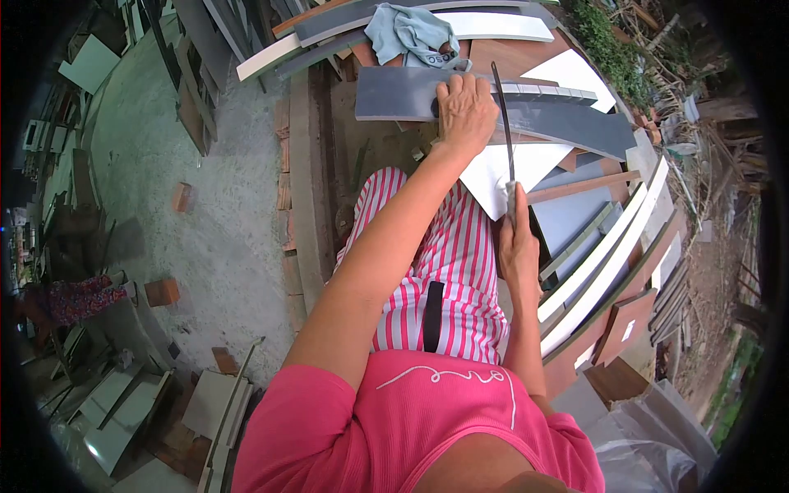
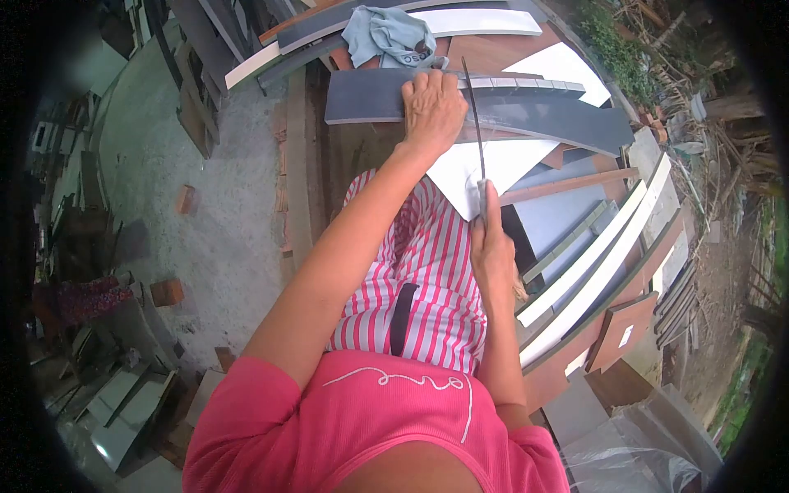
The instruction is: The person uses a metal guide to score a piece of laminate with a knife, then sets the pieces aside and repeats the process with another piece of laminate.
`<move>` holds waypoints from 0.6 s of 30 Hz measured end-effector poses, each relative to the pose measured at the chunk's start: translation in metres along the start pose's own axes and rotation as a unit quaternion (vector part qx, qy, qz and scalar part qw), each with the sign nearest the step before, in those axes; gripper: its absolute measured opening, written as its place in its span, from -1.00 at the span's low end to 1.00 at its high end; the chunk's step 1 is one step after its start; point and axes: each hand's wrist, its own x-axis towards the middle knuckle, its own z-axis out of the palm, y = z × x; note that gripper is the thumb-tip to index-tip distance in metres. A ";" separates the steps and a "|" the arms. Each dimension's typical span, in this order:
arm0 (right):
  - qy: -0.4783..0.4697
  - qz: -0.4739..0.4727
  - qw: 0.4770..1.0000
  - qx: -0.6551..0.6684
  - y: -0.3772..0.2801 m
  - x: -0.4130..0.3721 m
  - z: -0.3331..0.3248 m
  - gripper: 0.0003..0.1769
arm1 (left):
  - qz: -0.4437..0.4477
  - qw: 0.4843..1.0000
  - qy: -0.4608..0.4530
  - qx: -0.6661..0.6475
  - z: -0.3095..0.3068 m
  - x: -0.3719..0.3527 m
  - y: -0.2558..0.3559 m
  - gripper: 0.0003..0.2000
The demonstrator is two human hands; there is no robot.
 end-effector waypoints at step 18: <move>0.011 -0.069 0.998 -0.004 -0.035 0.068 -0.004 -0.28 | -0.009 1.000 0.001 0.001 -0.003 -0.001 0.003 -0.87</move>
